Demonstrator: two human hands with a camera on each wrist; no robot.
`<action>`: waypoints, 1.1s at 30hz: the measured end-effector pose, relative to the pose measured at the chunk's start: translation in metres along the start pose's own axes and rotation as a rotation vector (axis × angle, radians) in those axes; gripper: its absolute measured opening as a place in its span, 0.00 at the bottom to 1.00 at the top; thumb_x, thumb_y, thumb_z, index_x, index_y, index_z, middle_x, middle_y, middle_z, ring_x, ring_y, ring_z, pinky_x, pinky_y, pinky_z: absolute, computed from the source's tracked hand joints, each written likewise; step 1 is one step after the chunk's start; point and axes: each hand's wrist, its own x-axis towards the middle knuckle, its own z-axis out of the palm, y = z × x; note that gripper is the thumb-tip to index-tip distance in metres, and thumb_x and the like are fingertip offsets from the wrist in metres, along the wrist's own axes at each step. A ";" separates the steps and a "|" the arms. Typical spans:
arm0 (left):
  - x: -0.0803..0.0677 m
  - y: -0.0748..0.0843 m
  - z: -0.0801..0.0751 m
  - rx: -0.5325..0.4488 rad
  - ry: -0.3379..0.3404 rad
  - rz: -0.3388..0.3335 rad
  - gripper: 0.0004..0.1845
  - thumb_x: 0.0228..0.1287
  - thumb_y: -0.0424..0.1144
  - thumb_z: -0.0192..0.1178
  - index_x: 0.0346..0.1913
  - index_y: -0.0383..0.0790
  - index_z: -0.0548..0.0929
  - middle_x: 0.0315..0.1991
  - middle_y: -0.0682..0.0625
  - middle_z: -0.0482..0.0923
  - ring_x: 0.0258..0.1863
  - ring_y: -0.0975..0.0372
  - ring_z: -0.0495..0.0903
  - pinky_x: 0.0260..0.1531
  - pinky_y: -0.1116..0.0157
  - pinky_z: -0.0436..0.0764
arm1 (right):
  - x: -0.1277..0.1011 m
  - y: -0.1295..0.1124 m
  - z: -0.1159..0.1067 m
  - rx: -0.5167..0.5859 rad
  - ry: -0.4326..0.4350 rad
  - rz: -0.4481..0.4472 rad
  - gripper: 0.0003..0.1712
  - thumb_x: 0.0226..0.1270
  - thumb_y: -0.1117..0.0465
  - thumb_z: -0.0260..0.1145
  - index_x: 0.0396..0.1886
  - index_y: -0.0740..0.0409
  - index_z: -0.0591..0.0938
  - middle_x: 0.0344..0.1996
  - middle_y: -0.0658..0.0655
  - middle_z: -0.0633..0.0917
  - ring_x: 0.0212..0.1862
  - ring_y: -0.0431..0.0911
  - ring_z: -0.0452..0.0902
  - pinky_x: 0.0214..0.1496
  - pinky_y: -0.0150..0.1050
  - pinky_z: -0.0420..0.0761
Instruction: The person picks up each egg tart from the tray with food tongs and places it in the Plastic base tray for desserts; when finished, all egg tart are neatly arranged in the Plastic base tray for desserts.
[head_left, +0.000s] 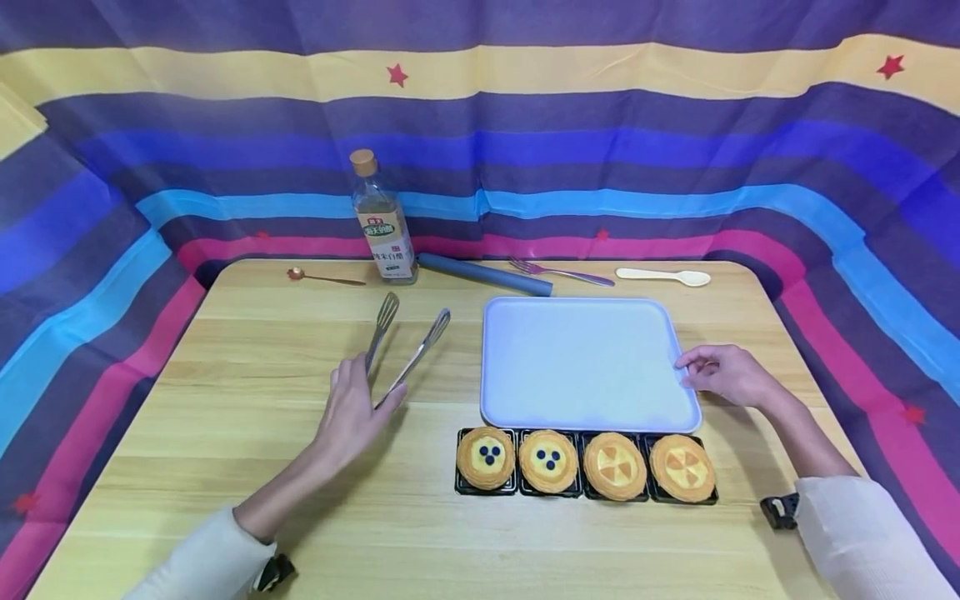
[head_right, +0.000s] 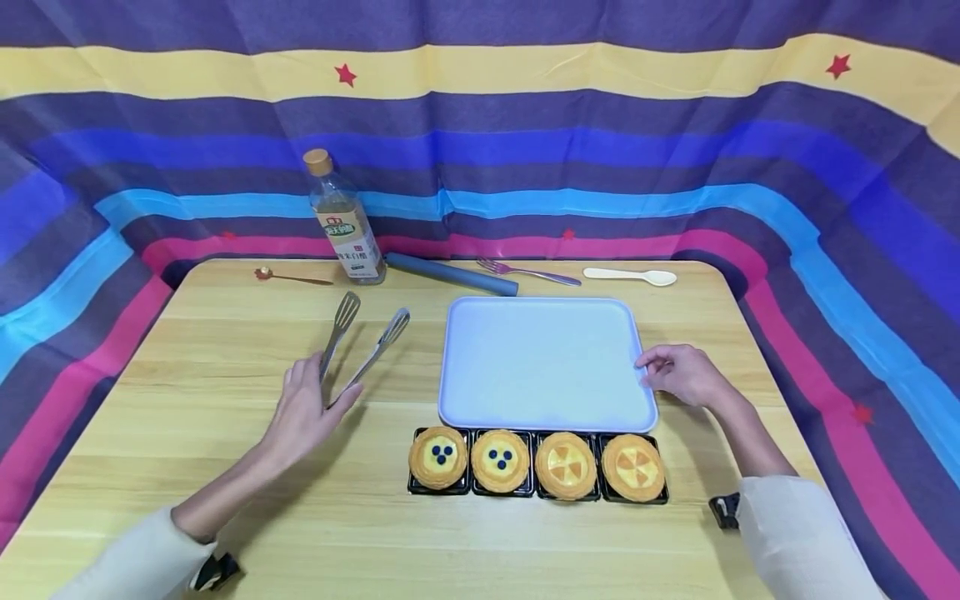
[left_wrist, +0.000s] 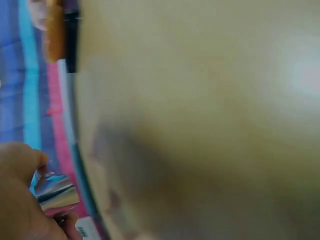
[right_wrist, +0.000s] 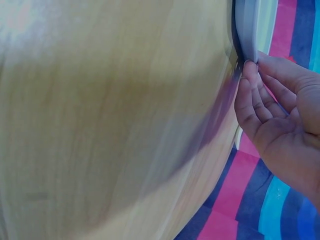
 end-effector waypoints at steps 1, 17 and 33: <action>-0.001 -0.003 0.002 0.012 0.000 -0.008 0.43 0.63 0.56 0.58 0.65 0.22 0.59 0.44 0.34 0.67 0.43 0.49 0.67 0.35 0.54 0.77 | 0.000 0.000 0.000 -0.003 -0.001 -0.003 0.15 0.59 0.60 0.69 0.44 0.63 0.83 0.32 0.55 0.82 0.32 0.38 0.75 0.32 0.29 0.76; -0.001 -0.013 0.018 0.181 -0.113 -0.182 0.48 0.70 0.57 0.44 0.70 0.20 0.35 0.48 0.30 0.57 0.22 0.57 0.66 0.10 0.70 0.66 | -0.001 0.001 -0.003 -0.006 0.001 -0.005 0.14 0.58 0.62 0.69 0.43 0.63 0.83 0.32 0.55 0.81 0.31 0.36 0.74 0.31 0.28 0.75; 0.007 -0.007 0.009 0.278 -0.218 -0.199 0.58 0.64 0.65 0.49 0.68 0.15 0.35 0.49 0.24 0.59 0.11 0.61 0.66 0.04 0.71 0.61 | -0.002 0.000 -0.003 -0.040 -0.008 -0.001 0.14 0.58 0.61 0.69 0.43 0.63 0.83 0.32 0.54 0.82 0.33 0.40 0.74 0.32 0.29 0.75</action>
